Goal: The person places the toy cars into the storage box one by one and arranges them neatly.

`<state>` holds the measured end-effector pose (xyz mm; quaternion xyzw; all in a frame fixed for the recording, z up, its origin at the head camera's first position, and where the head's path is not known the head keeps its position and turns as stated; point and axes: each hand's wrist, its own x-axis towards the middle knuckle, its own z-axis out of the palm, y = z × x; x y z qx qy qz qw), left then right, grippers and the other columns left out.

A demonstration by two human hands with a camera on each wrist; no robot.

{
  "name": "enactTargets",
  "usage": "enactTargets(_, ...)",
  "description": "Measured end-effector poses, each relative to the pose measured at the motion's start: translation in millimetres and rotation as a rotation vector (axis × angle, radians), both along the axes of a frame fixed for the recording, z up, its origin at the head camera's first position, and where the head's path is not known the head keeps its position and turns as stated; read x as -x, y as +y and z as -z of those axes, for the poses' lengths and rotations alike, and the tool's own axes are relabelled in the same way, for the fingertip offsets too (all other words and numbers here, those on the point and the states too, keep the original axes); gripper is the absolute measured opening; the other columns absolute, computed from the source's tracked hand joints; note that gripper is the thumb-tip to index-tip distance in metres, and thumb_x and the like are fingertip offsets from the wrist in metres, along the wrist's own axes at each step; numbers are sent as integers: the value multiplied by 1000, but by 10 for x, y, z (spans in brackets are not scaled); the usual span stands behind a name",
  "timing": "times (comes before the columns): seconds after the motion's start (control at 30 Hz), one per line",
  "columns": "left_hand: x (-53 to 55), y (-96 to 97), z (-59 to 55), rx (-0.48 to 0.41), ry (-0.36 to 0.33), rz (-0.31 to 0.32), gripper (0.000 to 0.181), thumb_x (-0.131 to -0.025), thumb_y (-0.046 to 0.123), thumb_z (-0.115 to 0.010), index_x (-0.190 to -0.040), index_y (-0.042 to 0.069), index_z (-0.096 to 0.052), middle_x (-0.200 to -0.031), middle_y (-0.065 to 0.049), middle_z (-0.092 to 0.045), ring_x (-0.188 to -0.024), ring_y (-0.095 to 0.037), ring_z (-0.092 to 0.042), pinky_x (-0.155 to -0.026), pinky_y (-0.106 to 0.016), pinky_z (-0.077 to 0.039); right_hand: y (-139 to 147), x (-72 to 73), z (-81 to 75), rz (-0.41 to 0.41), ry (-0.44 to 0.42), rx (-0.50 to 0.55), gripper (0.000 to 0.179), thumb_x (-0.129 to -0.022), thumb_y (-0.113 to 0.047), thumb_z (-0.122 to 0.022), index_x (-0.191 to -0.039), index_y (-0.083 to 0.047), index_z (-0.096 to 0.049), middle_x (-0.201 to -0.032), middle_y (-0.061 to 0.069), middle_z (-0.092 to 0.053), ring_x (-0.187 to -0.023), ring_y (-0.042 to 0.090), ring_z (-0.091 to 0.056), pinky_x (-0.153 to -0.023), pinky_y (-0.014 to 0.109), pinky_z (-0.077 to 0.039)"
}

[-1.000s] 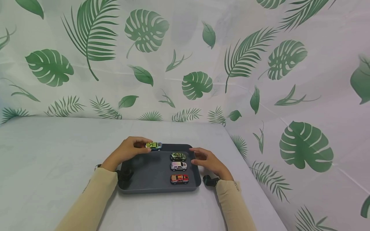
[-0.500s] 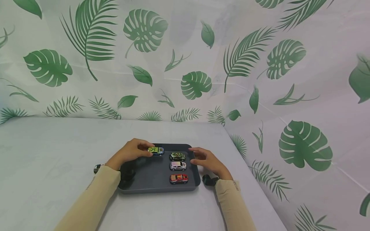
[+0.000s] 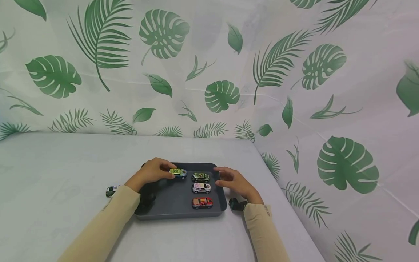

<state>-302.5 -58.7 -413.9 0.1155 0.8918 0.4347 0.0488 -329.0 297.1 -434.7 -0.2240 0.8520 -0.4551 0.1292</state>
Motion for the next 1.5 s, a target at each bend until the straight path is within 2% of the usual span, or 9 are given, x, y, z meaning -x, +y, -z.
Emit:
enactTargets(0.47, -12, 55, -9, 91, -25, -48, 30, -89, 14, -89, -119, 10, -83, -123, -11, -79, -123, -33, -69, -108, -53, -53, 1, -11, -27, -8, 17, -1, 60, -103, -17, -74, -157, 0, -52, -150, 28, -59, -134, 44, -61, -108, 56, -54)
enactTargets(0.73, 0, 62, -15, 127, -31, -57, 29, -89, 14, -90, -117, 10, -84, -120, -11, -79, -119, -32, -70, -102, -50, -56, 10, 0, -33, 2, 18, -4, 60, -103, -16, -74, -157, 0, -53, -152, 28, -57, -138, 48, -57, -114, 64, -47)
enactTargets(0.83, 1, 61, -13, 131, -39, -50, 30, -88, 14, -90, -117, 9, -84, -120, -11, -79, -116, -32, -71, -99, -48, -57, 12, 3, -34, 7, 11, -1, 60, -102, -15, -74, -157, -1, -53, -153, 28, -56, -139, 48, -55, -115, 65, -45)
enactTargets(1.03, 0, 62, -3, 138, -56, -34, 35, -88, 15, -91, -120, 8, -82, -123, -12, -78, -117, -31, -71, -102, -49, -56, 21, 1, -26, 8, 0, 6, 61, -102, -14, -74, -157, 0, -53, -153, 28, -57, -139, 48, -55, -114, 64, -46)
enactTargets(1.3, -53, 42, -25, 118, -87, -11, 48, -91, 15, -88, -135, 3, -74, -135, -17, -73, -128, -35, -67, -105, -49, -56, 8, -10, 1, -5, -5, 11, 60, -103, -14, -73, -157, 1, -52, -152, 29, -57, -139, 48, -57, -112, 61, -50)
enactTargets(1.5, -97, -6, -82, 103, -97, 36, 48, -95, 18, -84, -138, 2, -71, -140, -21, -69, -133, -38, -64, -108, -52, -54, 5, -13, -3, 13, -16, 10, 60, -102, -14, -74, -157, -1, -53, -152, 28, -57, -139, 48, -56, -112, 61, -50)
